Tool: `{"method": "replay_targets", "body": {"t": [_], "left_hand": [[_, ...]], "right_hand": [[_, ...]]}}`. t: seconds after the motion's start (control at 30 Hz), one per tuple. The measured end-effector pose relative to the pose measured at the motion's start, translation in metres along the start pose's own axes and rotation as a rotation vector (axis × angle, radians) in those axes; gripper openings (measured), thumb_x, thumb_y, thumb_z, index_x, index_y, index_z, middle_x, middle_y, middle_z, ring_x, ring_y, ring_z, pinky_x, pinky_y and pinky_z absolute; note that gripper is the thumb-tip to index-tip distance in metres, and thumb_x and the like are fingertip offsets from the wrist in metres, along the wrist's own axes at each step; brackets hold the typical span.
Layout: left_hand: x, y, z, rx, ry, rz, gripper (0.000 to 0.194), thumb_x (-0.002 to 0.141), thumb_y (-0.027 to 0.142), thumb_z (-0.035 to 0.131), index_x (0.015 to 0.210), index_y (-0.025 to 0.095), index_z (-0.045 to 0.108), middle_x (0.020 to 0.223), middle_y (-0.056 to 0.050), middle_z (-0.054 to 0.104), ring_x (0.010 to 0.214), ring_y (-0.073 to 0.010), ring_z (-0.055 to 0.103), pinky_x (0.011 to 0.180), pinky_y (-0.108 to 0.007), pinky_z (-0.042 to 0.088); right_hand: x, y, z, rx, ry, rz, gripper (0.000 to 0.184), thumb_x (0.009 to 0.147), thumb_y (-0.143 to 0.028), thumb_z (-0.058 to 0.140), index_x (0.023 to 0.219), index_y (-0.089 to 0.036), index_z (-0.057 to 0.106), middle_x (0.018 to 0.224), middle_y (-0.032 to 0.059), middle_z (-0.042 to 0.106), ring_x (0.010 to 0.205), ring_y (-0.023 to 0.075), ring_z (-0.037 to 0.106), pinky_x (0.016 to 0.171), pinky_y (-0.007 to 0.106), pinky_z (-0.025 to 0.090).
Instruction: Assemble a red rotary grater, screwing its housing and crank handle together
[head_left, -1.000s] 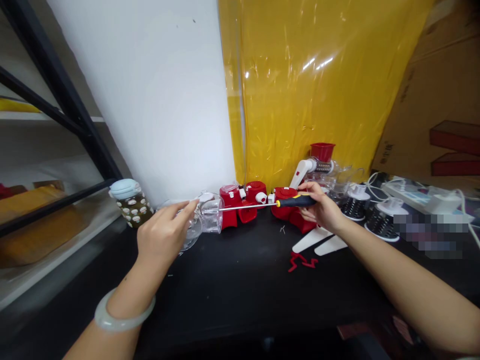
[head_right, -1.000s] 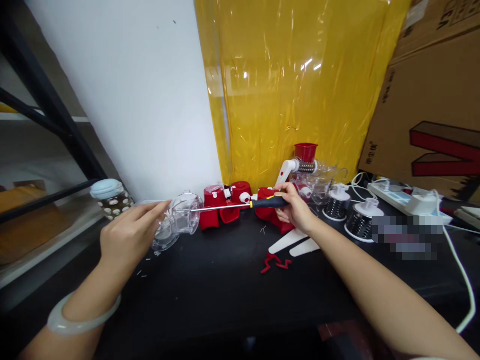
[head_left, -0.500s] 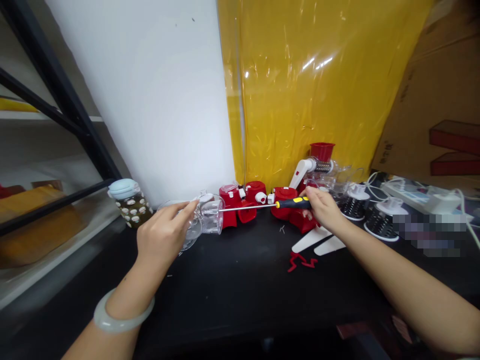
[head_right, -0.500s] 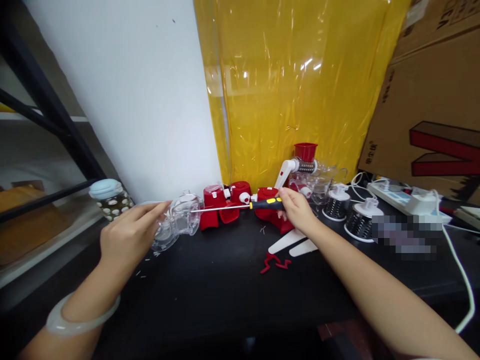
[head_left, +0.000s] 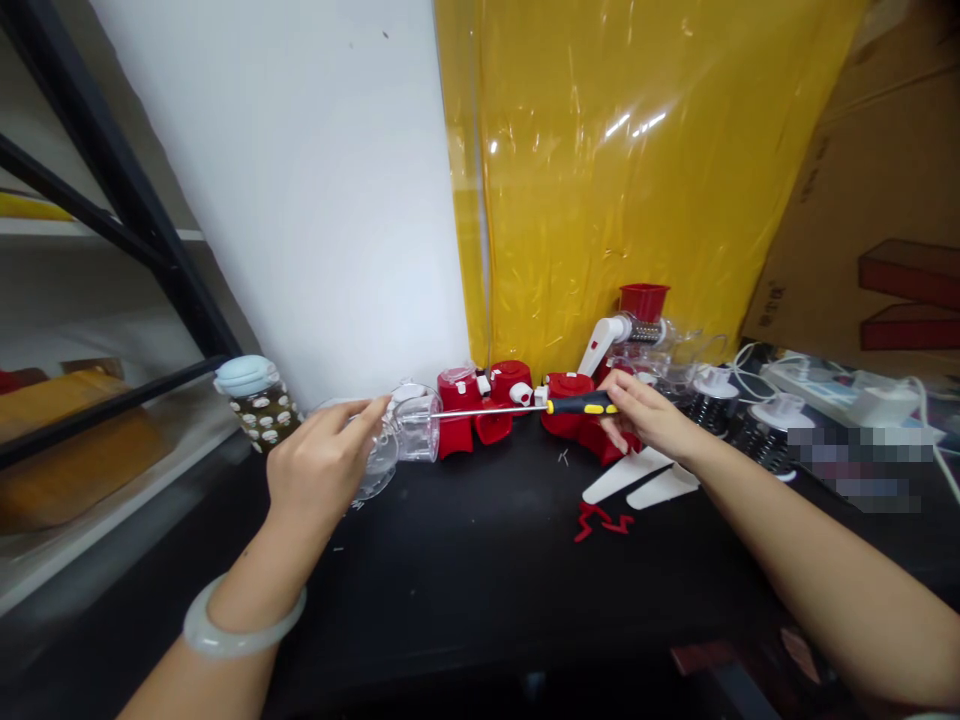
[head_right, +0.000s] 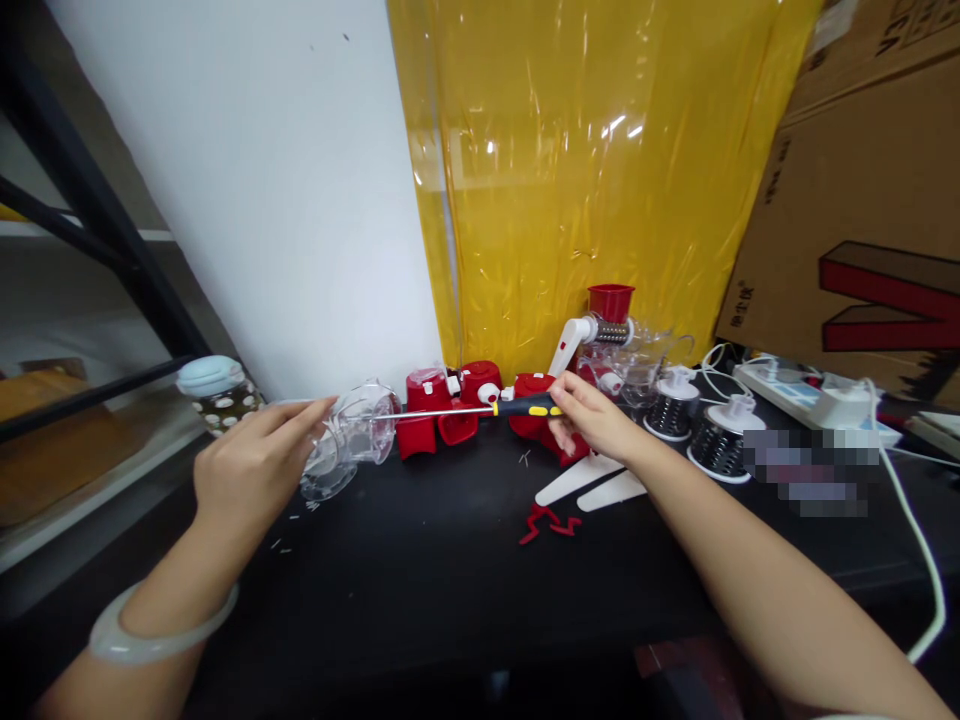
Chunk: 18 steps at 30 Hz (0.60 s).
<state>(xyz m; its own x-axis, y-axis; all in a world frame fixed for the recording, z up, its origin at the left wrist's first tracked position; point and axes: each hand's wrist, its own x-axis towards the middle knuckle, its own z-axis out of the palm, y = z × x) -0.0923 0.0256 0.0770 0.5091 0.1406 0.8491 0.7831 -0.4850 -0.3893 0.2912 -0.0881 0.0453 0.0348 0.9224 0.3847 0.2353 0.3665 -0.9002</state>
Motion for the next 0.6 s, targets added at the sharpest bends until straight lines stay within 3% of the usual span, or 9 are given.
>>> {"method": "replay_targets", "body": {"t": [0.07,0.13,0.27,0.37,0.47,0.6], "left_hand": [[0.0004,0.0006,-0.0007,0.008,0.007,0.006,0.024,0.092,0.021,0.058,0.112,0.025,0.072,0.097,-0.001,0.076,0.082,-0.0174,0.068,0.063,-0.026,0.042],[0.0008,0.0014,-0.0012,0.004,0.011,0.005,0.025,0.092,0.021,0.059,0.113,0.025,0.072,0.098,-0.001,0.076,0.083,-0.0173,0.068,0.063,-0.026,0.041],[0.0009,0.0023,-0.0009,-0.006,0.004,0.008,0.025,0.092,0.022,0.059,0.114,0.026,0.071,0.098,0.0,0.076,0.083,-0.0168,0.068,0.064,-0.026,0.042],[0.0005,0.0018,-0.0003,0.005,0.002,-0.014,0.024,0.093,0.023,0.058,0.113,0.026,0.072,0.097,-0.001,0.076,0.082,-0.0169,0.068,0.063,-0.026,0.041],[0.0002,0.0008,-0.0002,0.015,0.0,-0.037,0.025,0.093,0.023,0.057,0.113,0.026,0.072,0.097,-0.002,0.076,0.082,-0.0171,0.068,0.062,-0.027,0.04],[-0.0003,0.0001,-0.0004,0.0,-0.008,-0.03,0.026,0.093,0.022,0.057,0.114,0.027,0.072,0.097,-0.002,0.076,0.083,-0.0172,0.067,0.063,-0.026,0.04]], "right_hand": [[0.001,0.0018,0.0016,-0.038,0.03,0.024,0.041,0.09,-0.06,0.049,0.074,-0.022,0.045,0.041,-0.0035,0.052,0.031,0.0109,0.044,0.034,0.022,0.028],[0.0031,0.0048,0.0046,-0.057,0.083,0.024,0.044,0.091,-0.059,0.048,0.071,-0.02,0.048,0.042,-0.0023,0.053,0.031,0.01,0.043,0.034,0.022,0.027],[0.0054,0.0095,0.0096,-0.012,0.143,-0.022,0.04,0.093,-0.062,0.04,0.1,-0.024,0.049,0.052,-0.0059,0.053,0.038,0.011,0.046,0.038,0.023,0.034],[0.0029,0.0085,0.0092,0.042,0.088,-0.046,0.044,0.086,-0.061,0.052,0.111,-0.029,0.037,0.061,-0.0087,0.052,0.042,0.0112,0.047,0.042,0.025,0.041],[-0.0008,0.0044,0.0074,0.039,0.027,-0.032,0.047,0.078,-0.052,0.068,0.105,-0.027,0.038,0.062,-0.0087,0.056,0.045,0.0107,0.051,0.045,0.024,0.043],[-0.0014,0.0013,0.008,-0.01,0.042,0.014,0.04,0.085,-0.06,0.056,0.08,-0.023,0.042,0.046,-0.0062,0.055,0.03,0.0074,0.038,0.032,0.019,0.025]]}}
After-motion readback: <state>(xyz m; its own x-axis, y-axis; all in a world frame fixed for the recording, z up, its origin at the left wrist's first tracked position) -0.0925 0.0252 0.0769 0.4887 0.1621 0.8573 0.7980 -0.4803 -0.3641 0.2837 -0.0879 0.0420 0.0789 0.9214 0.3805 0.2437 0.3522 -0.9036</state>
